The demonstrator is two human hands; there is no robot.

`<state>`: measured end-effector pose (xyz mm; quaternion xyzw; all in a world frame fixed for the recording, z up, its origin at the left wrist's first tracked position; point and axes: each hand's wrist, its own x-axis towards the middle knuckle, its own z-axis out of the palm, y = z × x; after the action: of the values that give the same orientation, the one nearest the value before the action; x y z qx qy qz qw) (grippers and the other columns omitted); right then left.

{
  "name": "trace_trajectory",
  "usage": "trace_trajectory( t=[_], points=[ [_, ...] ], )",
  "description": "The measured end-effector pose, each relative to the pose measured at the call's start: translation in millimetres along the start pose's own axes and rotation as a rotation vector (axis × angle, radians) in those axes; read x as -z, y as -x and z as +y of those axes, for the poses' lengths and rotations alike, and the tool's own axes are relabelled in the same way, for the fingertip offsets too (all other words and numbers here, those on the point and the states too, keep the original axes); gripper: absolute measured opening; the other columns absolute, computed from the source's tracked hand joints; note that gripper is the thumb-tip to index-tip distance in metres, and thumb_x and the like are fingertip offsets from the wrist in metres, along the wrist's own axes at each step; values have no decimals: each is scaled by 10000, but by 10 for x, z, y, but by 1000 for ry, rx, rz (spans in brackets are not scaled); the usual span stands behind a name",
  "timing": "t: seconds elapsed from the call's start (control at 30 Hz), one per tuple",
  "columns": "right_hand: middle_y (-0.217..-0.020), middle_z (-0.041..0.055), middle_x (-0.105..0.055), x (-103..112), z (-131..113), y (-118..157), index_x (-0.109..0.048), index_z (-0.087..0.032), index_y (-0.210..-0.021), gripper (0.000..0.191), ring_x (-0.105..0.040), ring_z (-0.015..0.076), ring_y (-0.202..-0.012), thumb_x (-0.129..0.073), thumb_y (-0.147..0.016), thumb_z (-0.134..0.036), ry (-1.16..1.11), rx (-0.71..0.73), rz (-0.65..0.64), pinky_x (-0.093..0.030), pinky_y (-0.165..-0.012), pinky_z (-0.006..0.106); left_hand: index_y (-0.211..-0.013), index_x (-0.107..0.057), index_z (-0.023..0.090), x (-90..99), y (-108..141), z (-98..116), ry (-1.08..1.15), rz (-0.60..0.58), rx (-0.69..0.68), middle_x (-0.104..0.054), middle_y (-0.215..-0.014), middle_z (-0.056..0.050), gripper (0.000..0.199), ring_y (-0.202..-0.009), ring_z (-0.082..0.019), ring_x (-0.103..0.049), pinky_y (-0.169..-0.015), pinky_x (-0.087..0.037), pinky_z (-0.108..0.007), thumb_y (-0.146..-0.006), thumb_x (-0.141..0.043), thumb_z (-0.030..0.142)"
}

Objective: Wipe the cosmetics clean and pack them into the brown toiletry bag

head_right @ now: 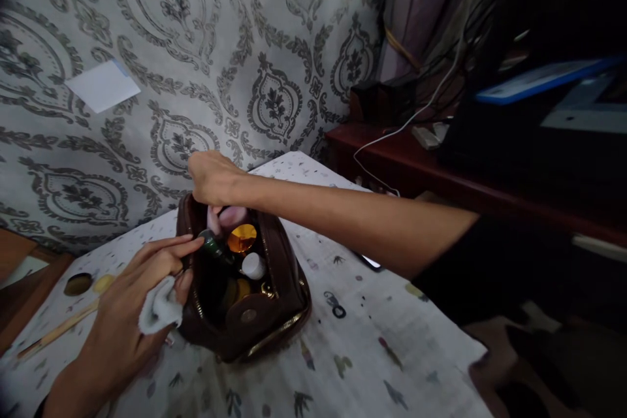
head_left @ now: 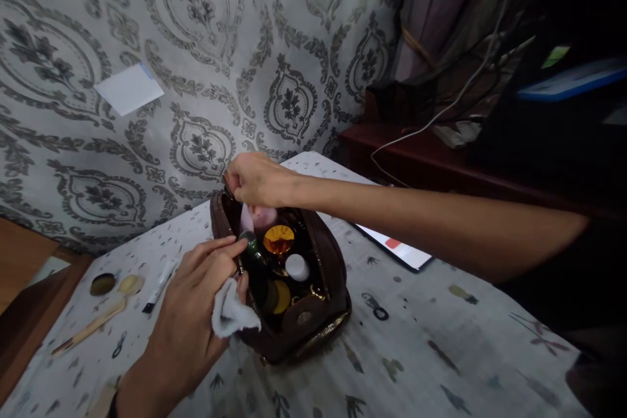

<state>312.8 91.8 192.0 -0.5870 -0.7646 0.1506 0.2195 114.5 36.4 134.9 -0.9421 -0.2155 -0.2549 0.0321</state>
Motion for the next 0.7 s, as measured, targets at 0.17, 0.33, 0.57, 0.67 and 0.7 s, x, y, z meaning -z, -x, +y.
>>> trace_trajectory(
  t=[0.17, 0.33, 0.57, 0.67, 0.7],
  points=[
    [-944, 103, -767, 5, 21, -16, -742, -110, -986, 201, -700, 205, -888, -624, -866, -219, 189, 121, -111, -455, -636, 218, -862, -467, 216, -14, -2, 2, 7, 5, 15, -687, -1083, -90, 135, -1169, -208, -571, -930, -499, -344, -978, -456, 147],
    [-903, 108, -771, -76, 34, -18, -759, -97, -943, 189, -704, 203, -867, -639, -804, -138, 146, 71, -253, -448, -615, 215, -815, -432, 225, -19, -11, 17, 8, 33, 22, -685, -940, -64, 178, -1134, -216, -596, -913, -517, -356, -976, -461, 154],
    [-875, 115, -773, 129, -92, -109, -752, -89, -935, 182, -697, 173, -741, -602, -842, -135, 134, 85, -50, -459, -597, 211, -817, -432, 228, -11, -26, 22, -12, 25, 9, -691, -946, -71, 177, -1105, -217, -617, -889, -531, -361, -983, -445, 168],
    [-988, 153, -768, 36, -67, -88, -751, -98, -1001, 328, -710, 232, -878, -623, -899, -383, 265, 120, -142, -482, -669, 251, -814, -428, 230, -12, -36, 28, -14, 25, 6, -691, -934, -68, 183, -1096, -217, -623, -877, -536, -360, -985, -437, 166],
    [-1011, 164, -765, -14, -55, -71, -750, -95, -1017, 379, -712, 240, -894, -598, -915, -427, 269, 107, -184, -488, -679, 258, -812, -426, 231, -15, -36, 30, -12, 28, 7, -690, -928, -66, 186, -1090, -217, -626, -869, -537, -358, -985, -438, 164]
  ],
)
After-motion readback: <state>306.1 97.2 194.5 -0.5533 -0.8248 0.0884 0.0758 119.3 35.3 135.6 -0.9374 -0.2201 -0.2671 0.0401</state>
